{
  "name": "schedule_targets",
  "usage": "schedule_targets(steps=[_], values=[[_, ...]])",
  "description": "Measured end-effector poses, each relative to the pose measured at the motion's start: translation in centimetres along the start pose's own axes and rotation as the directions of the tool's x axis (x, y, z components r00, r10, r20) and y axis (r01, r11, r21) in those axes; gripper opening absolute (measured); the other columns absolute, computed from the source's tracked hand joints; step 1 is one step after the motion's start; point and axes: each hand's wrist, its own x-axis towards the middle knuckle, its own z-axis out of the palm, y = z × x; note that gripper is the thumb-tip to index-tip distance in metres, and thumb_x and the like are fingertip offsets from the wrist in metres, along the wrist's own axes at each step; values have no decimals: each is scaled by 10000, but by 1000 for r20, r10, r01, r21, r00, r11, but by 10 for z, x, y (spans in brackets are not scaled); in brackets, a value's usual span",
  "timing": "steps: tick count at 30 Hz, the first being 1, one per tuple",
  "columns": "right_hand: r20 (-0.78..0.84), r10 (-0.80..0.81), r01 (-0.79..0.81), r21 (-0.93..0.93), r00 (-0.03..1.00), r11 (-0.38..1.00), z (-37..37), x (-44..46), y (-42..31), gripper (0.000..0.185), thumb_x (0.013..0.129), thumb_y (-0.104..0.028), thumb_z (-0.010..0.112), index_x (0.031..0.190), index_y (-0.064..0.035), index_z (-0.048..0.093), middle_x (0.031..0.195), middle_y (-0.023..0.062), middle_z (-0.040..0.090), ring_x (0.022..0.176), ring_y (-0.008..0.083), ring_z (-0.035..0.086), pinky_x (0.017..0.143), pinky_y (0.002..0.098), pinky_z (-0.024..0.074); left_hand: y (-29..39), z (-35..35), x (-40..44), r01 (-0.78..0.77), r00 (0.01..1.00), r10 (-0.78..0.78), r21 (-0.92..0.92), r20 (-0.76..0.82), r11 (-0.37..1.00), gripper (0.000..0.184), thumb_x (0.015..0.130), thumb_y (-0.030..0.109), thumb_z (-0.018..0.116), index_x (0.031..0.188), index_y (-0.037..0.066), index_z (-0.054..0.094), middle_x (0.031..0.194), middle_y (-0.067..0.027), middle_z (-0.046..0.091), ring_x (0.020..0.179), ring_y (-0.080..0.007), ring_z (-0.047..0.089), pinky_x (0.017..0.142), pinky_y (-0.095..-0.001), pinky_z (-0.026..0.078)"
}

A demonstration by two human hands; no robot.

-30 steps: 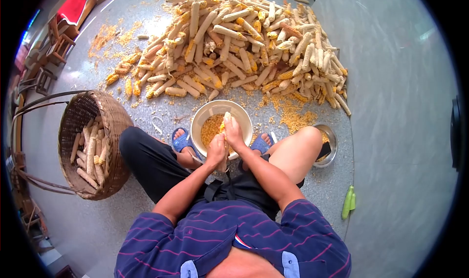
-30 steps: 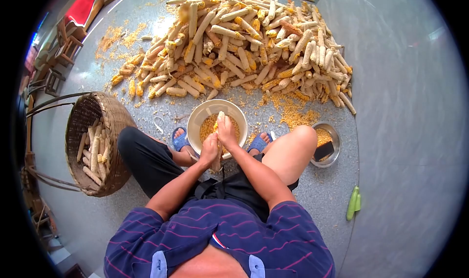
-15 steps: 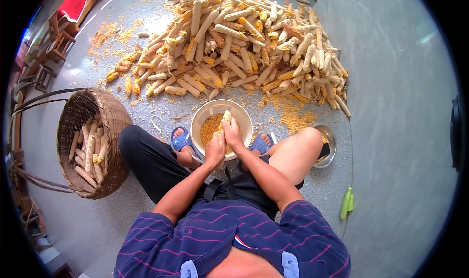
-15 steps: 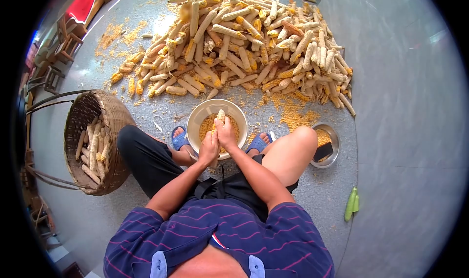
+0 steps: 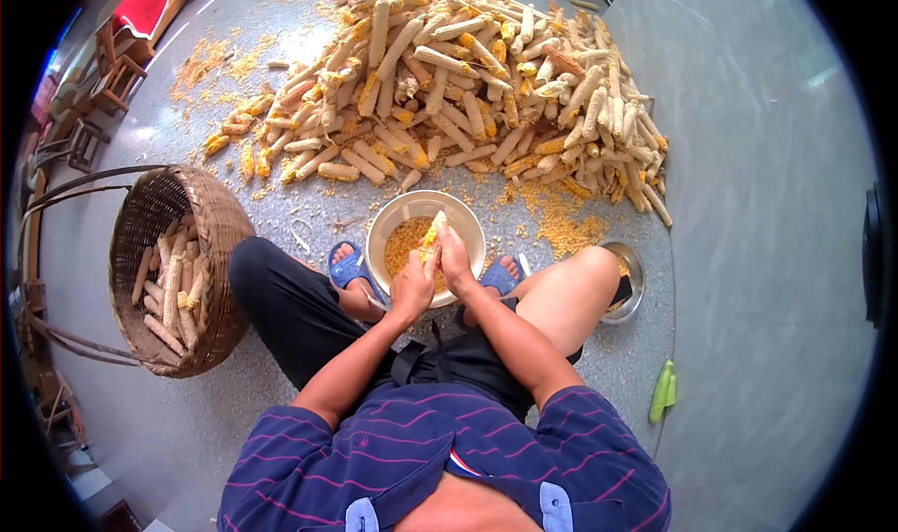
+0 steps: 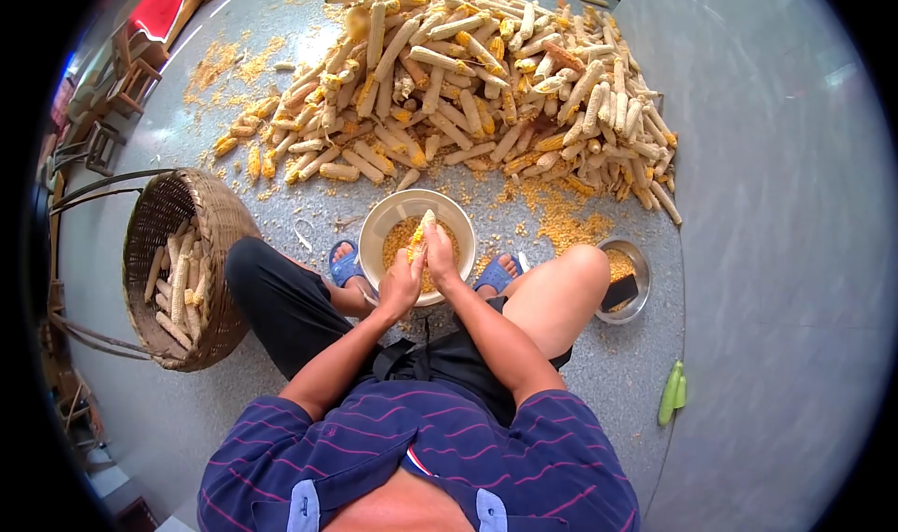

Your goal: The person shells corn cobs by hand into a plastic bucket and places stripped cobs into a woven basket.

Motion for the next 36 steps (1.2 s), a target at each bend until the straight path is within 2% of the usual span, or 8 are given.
schedule_targets(steps=[6,8,11,19,21,23,29,36], values=[[105,-81,112,-341,991,933,-16,15,12,204,950,-206,428,1065,-54,500,838,13,524,733,102,518,653,250,447,-39,24,21,-129,991,135,-213,16,968,379,948,383,382,1010,20,472,789,-248,610,703,-417,609,605,-490,472],[120,-9,37,-229,993,973,-11,12,8,199,947,-197,426,1063,-54,501,851,13,522,747,103,518,670,257,449,-41,19,22,91,971,58,-587,231,805,379,960,386,348,981,29,471,665,-164,567,523,-318,591,432,-409,475],[163,99,-101,3,982,995,-9,9,1,190,939,-174,427,1065,-52,502,852,13,528,756,108,522,690,268,452,-28,7,19,359,908,-5,-769,420,529,393,968,391,311,929,38,478,599,-97,501,429,-227,541,325,-331,431],[312,205,-234,58,928,971,-19,9,-25,238,968,-229,345,1035,-66,505,814,76,575,716,148,574,671,303,494,-13,-1,17,603,775,147,-789,614,118,511,972,435,222,1099,15,483,756,-150,588,647,-280,619,636,-391,540],[165,72,-92,115,984,989,-12,13,-17,247,971,-212,326,1057,-60,500,844,97,586,748,166,588,703,318,499,-16,1,16,593,766,193,-790,613,155,512,975,446,234,1098,17,484,787,-145,589,665,-270,622,629,-392,540],[128,79,-87,55,989,995,-9,11,-12,315,982,-254,324,1143,-36,483,931,109,595,799,165,586,736,303,488,-16,2,12,467,830,64,-754,553,461,496,978,441,258,1089,13,483,820,-139,583,686,-263,623,627,-403,542],[182,-198,269,-669,963,693,10,-28,17,523,938,-336,455,1323,6,363,1175,239,546,1080,329,549,902,383,413,-37,29,35,311,945,-218,-881,245,357,509,987,409,286,1164,3,536,1022,-104,601,931,-177,563,807,-317,447],[186,-182,261,-686,965,679,15,-34,1,421,952,-274,413,1270,1,440,1075,211,600,1029,311,583,862,353,440,-45,37,40,297,946,-252,-863,206,408,498,989,382,288,1130,-13,557,1037,-115,600,930,-190,560,814,-324,437]])
